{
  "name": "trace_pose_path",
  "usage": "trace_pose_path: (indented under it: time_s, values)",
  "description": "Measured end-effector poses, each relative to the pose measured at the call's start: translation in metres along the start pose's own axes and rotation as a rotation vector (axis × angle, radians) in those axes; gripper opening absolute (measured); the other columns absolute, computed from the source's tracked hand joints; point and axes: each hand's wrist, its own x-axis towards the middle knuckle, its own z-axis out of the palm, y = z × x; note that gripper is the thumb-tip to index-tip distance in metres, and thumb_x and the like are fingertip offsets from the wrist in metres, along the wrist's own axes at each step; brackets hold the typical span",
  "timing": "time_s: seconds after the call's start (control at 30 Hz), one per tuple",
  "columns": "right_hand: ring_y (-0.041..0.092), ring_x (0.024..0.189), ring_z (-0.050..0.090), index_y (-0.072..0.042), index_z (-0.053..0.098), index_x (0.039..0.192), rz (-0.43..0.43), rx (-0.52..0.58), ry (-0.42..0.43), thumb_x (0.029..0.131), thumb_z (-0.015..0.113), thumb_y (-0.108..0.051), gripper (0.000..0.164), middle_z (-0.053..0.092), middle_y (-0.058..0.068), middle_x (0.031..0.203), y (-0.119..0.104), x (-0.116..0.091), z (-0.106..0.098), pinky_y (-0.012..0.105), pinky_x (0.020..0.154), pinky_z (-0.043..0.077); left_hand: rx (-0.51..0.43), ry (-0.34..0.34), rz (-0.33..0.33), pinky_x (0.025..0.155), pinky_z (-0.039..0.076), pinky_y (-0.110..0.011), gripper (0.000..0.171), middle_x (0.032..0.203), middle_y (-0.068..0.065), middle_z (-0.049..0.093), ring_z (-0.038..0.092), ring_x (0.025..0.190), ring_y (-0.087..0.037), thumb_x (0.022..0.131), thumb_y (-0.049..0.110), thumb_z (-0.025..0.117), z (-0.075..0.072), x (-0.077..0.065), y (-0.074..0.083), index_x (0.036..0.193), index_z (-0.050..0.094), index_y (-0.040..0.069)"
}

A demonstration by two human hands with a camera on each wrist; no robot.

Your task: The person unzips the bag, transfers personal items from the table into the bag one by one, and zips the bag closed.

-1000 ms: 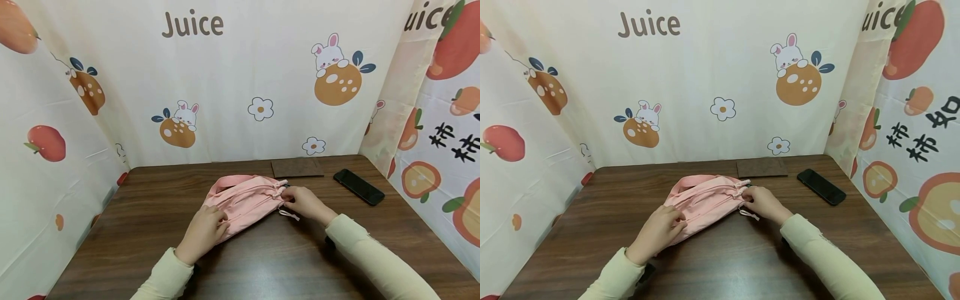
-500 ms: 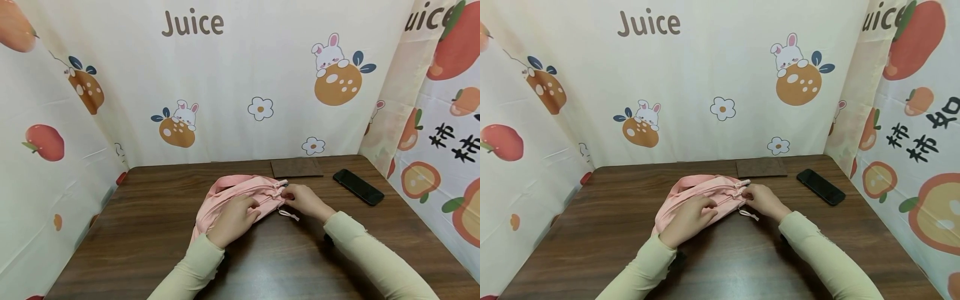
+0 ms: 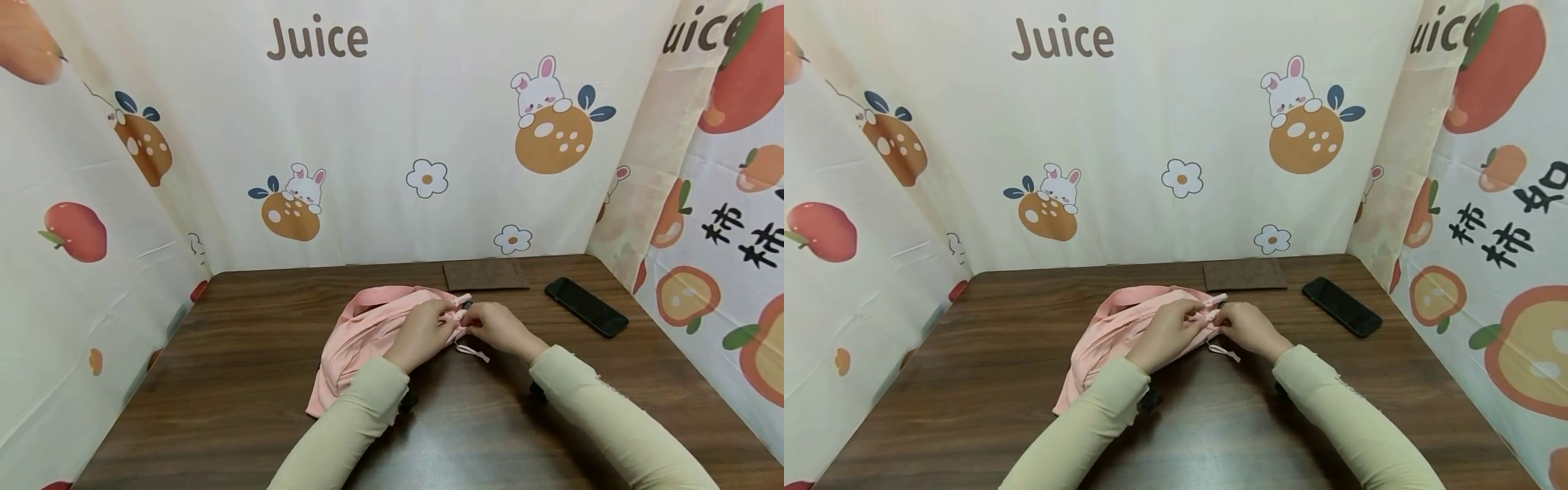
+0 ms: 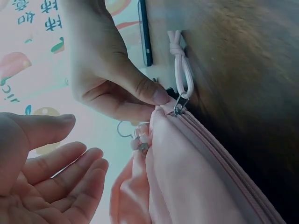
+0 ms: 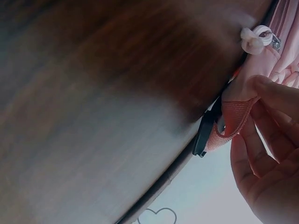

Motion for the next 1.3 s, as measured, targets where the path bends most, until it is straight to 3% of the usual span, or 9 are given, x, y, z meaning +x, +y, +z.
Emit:
trace_pose_path:
  time_s: [0.07, 0.13, 0.23, 0.3, 0.63, 0.9, 1.07, 1.3]
  values:
    - [0.016, 0.078, 0.066, -0.009, 0.073, 0.085, -0.005, 0.002, 0.006, 0.081, 0.075, -0.004, 0.006, 0.071, 0.001, 0.083, -0.001, 0.000, 0.000, 0.037, 0.072, 0.053, -0.006, -0.015, -0.026, 0.070, 0.048, -0.026, 0.024, 0.096, -0.007, 0.074, 0.066, 0.082, -0.019, 0.089, 0.012, 0.066, 0.003, 0.005, 0.001, 0.111, 0.072, 0.004]
    - [0.016, 0.077, 0.066, -0.008, 0.073, 0.085, -0.009, -0.003, 0.011, 0.080, 0.075, -0.004, 0.006, 0.071, 0.001, 0.082, -0.001, -0.001, 0.000, 0.037, 0.071, 0.053, -0.009, -0.041, -0.047, 0.062, 0.043, -0.021, 0.021, 0.081, -0.002, 0.070, 0.060, 0.068, -0.013, 0.090, 0.013, 0.066, 0.005, 0.009, 0.003, 0.109, 0.073, 0.007]
    - [0.016, 0.076, 0.066, -0.008, 0.074, 0.084, -0.014, -0.014, 0.020, 0.080, 0.076, -0.003, 0.007, 0.071, 0.001, 0.081, -0.001, -0.002, 0.000, 0.037, 0.071, 0.054, 0.002, -0.072, -0.052, 0.052, 0.031, -0.018, 0.014, 0.062, 0.006, 0.054, 0.042, 0.053, -0.006, 0.090, 0.012, 0.064, 0.009, 0.015, 0.002, 0.101, 0.073, 0.008]
    - [0.015, 0.075, 0.066, -0.008, 0.074, 0.083, -0.018, -0.017, 0.022, 0.079, 0.076, -0.003, 0.007, 0.071, 0.000, 0.081, -0.001, -0.002, -0.001, 0.036, 0.070, 0.054, 0.028, -0.088, -0.040, 0.051, 0.028, -0.018, 0.010, 0.058, 0.008, 0.044, 0.037, 0.051, -0.005, 0.091, 0.012, 0.063, 0.012, 0.018, 0.002, 0.093, 0.072, 0.008]
    - [0.009, 0.072, 0.061, -0.011, 0.074, 0.083, -0.026, -0.015, 0.012, 0.079, 0.077, -0.005, 0.007, 0.069, -0.002, 0.079, 0.000, -0.004, -0.002, 0.030, 0.066, 0.050, 0.150, -0.132, -0.052, 0.061, 0.044, -0.023, 0.009, 0.075, 0.000, 0.068, 0.057, 0.064, -0.010, 0.090, 0.012, 0.065, 0.028, 0.025, 0.002, 0.085, 0.071, 0.008]
    - [0.015, 0.078, 0.066, -0.010, 0.075, 0.085, -0.034, -0.012, 0.004, 0.080, 0.075, -0.003, 0.009, 0.072, 0.000, 0.085, 0.002, -0.002, -0.001, 0.034, 0.070, 0.053, 0.331, -0.096, -0.016, 0.057, 0.047, -0.026, 0.014, 0.070, 0.000, 0.068, 0.064, 0.066, -0.016, 0.091, 0.016, 0.066, 0.034, 0.024, 0.002, 0.079, 0.067, 0.011]
    - [0.017, 0.079, 0.068, -0.009, 0.076, 0.086, -0.033, -0.011, 0.003, 0.080, 0.075, -0.002, 0.010, 0.072, 0.001, 0.085, 0.001, -0.003, -0.002, 0.035, 0.071, 0.054, 0.439, -0.068, 0.017, 0.062, 0.052, -0.029, 0.012, 0.074, -0.002, 0.070, 0.067, 0.071, -0.021, 0.090, 0.020, 0.069, 0.036, 0.022, 0.003, 0.082, 0.068, 0.012]
    - [0.016, 0.079, 0.068, -0.009, 0.075, 0.086, -0.030, -0.006, 0.001, 0.080, 0.075, -0.002, 0.008, 0.073, 0.001, 0.085, 0.001, -0.002, -0.002, 0.035, 0.071, 0.054, 0.435, -0.047, -0.006, 0.060, 0.052, -0.030, 0.012, 0.071, 0.000, 0.068, 0.066, 0.068, -0.019, 0.087, 0.021, 0.072, 0.039, 0.024, -0.002, 0.080, 0.067, 0.013]
